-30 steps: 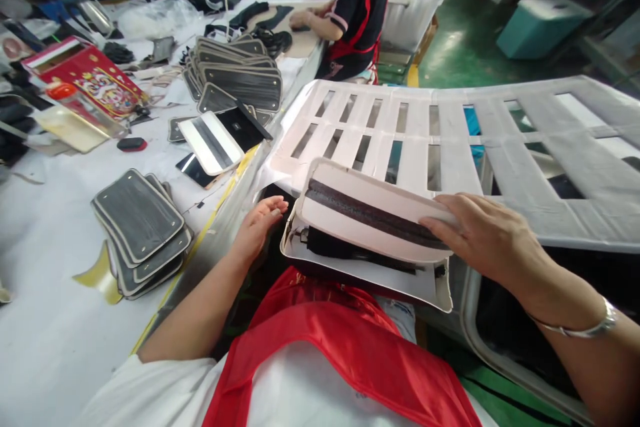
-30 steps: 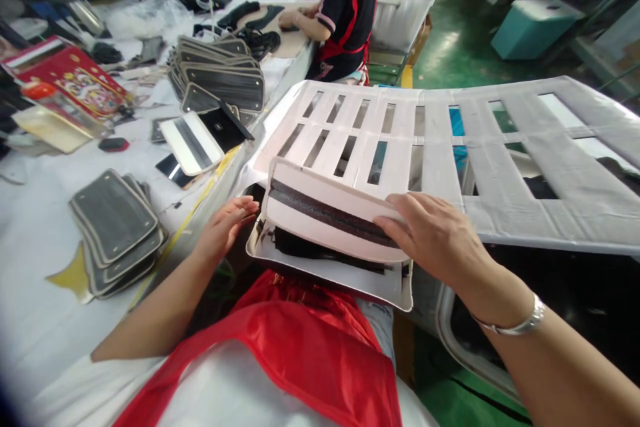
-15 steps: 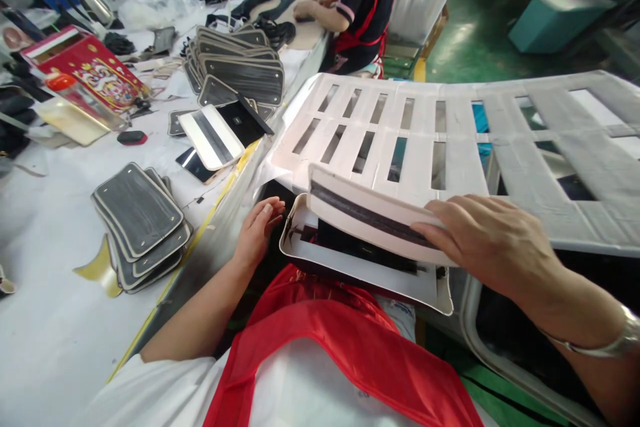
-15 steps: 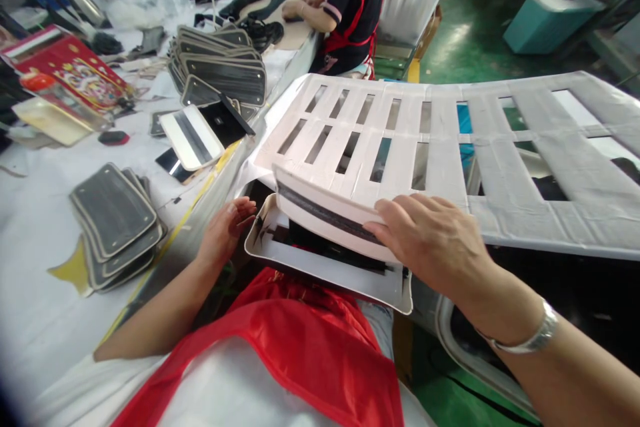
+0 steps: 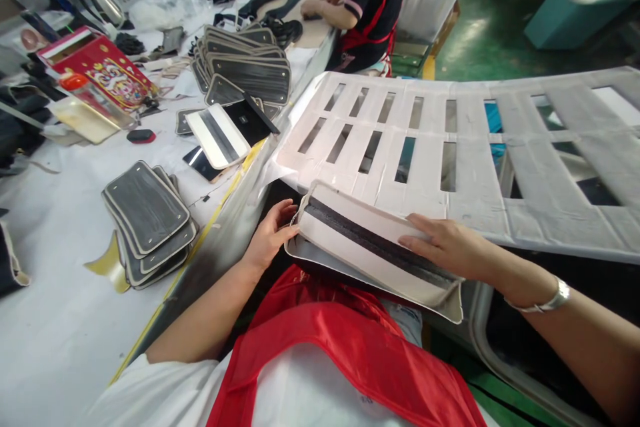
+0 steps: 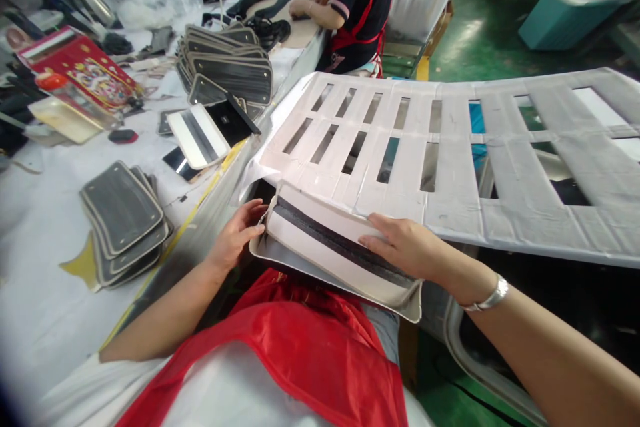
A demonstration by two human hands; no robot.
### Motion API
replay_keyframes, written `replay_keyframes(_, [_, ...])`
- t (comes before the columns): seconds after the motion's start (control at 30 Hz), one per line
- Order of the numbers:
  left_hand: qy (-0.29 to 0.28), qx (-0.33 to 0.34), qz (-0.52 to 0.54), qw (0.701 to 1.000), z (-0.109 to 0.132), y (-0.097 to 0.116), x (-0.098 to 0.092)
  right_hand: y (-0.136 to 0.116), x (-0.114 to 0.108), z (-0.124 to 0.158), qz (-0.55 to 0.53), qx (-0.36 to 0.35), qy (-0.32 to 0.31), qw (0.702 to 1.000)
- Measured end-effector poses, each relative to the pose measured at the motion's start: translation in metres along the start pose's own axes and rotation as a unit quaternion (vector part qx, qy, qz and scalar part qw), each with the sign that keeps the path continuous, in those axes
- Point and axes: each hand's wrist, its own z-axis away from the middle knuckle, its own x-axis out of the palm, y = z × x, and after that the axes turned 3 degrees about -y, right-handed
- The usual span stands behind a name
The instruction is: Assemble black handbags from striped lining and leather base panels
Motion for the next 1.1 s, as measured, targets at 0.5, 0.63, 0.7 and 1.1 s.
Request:
replay_keyframes(0.5, [0.003, -0.034, -0.178, 0.983, -0.004, 0.009, -0.007, -0.001, 0.014, -0.011, 0.014, 0.019, -0.061, 0.998])
replay_keyframes(0.63, [-0.008, -0.022, -0.194, 0.981, -0.001, 0.008, -0.002, -0.013, 0.019, -0.021, 0.128, 0.058, -0.058, 0.988])
replay_keyframes(0.7, [-0.028, -0.006, -0.287, 0.957, -0.004, 0.01, 0.0, -0.018, 0.025, -0.025, 0.17, 0.072, -0.036, 0.982])
replay_keyframes(1.1, [-0.143, 0.019, -0.481, 0.865, -0.022, 0.027, 0.0, -0.061, 0.03, -0.007, 0.312, 0.031, 0.202, 0.928])
